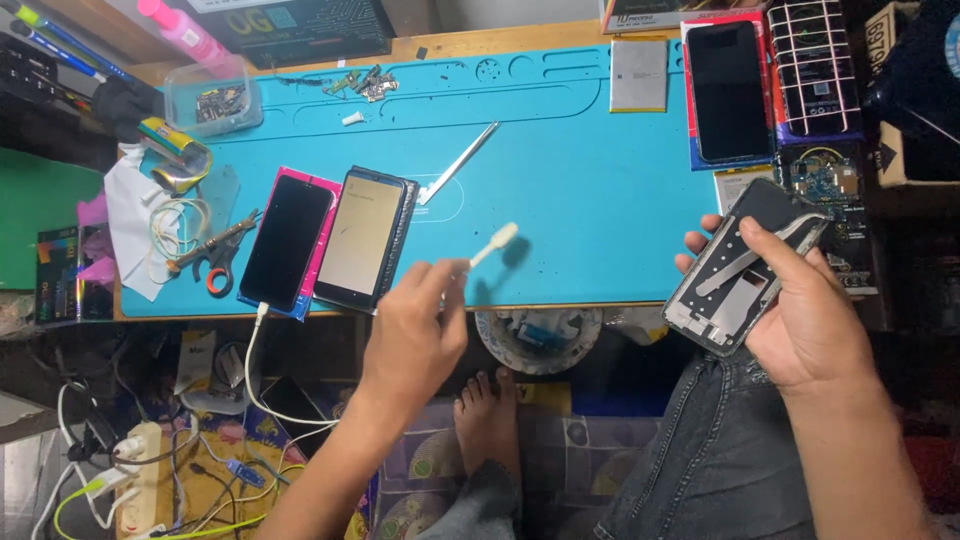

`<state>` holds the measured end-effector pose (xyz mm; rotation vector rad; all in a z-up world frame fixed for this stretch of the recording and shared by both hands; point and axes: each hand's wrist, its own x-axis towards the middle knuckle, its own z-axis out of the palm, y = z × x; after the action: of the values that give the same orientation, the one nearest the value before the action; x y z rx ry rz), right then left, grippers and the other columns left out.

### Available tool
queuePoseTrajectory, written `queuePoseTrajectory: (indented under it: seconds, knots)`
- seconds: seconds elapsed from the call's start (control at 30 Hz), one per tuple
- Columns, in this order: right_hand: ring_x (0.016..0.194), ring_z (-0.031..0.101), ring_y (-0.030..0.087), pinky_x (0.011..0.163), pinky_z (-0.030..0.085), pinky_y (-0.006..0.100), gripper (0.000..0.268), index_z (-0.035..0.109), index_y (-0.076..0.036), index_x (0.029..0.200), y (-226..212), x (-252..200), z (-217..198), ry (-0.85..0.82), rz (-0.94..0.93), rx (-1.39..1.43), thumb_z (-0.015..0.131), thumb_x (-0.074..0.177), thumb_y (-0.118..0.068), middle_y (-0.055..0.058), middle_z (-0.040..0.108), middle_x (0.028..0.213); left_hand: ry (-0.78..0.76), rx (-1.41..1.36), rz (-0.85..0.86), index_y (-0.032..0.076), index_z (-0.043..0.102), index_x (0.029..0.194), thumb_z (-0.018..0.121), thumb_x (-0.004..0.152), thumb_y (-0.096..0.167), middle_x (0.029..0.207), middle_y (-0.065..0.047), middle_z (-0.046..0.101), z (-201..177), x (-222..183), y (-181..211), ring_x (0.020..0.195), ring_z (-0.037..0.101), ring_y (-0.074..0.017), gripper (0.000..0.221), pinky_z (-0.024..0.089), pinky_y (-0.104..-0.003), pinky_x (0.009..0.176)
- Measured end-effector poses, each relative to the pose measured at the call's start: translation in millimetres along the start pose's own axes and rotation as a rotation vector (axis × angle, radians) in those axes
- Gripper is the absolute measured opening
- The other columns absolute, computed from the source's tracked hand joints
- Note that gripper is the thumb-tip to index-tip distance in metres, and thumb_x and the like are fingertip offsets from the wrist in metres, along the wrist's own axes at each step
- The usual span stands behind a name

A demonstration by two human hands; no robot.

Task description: Applying adhesive strips and cleaning the internal frame of a mobile phone during a repair process.

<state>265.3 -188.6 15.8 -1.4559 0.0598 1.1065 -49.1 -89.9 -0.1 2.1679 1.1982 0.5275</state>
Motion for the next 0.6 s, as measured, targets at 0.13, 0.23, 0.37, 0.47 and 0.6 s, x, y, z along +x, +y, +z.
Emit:
queuePoseTrajectory:
  seconds: [0.13,0.23,0.37,0.47,0.6]
  knots:
    - [0.116,0.076,0.026,0.105,0.067,0.052,0.022,0.065,-0.014,0.129,1.6,-4.3,1.5,-0.022,-0.014,-0.002,0.061,0.108,-0.017,0.009,0.074,0.121,0.120,0.117,-0.071,0.007,0.067,0.121,0.059,0.109,0.009,0.088,-0.019,0.062,1.1,15.6,-7.7,0.071,0.062,-0.0419,0.015,0.049,-0.053,0.061]
    - [0.115,0.075,0.026,0.104,0.066,0.051,0.025,0.064,-0.015,0.132,-2.2,-10.1,2.7,-0.020,-0.006,-0.006,0.061,0.107,-0.017,0.010,0.074,0.122,0.062,0.145,-0.169,0.008,0.063,0.119,0.056,0.108,0.009,0.094,-0.020,0.062,11.0,5.8,-1.6,0.073,0.062,-0.0491,0.012,0.048,-0.060,0.062]
    - [0.115,0.076,0.024,0.104,0.067,0.049,0.025,0.065,-0.015,0.132,-6.0,-6.9,-1.3,0.002,-0.027,-0.005,0.062,0.108,-0.017,0.008,0.075,0.121,0.164,0.143,-0.173,0.010,0.066,0.122,0.056,0.110,0.011,0.092,-0.016,0.059,20.8,-11.8,-3.1,0.066,0.058,-0.0475,0.016,0.045,-0.056,0.057]
    - [0.116,0.076,0.023,0.106,0.066,0.049,0.026,0.064,-0.015,0.133,-5.1,-2.6,-3.0,-0.007,-0.033,-0.006,0.061,0.108,-0.018,0.007,0.074,0.123,0.170,0.124,-0.211,0.008,0.065,0.124,0.058,0.108,0.007,0.093,-0.017,0.060,28.2,-19.7,1.3,0.067,0.062,-0.0452,0.017,0.047,-0.056,0.057]
    - [0.116,0.077,0.023,0.106,0.068,0.049,0.027,0.065,-0.014,0.133,-5.5,-5.8,6.9,0.010,-0.012,0.001,0.063,0.106,-0.018,0.007,0.074,0.121,0.141,-0.020,-0.001,0.000,0.063,0.124,0.054,0.110,0.004,0.088,-0.015,0.056,36.5,-24.6,30.7,0.055,0.051,-0.0328,0.018,0.042,-0.046,0.050]
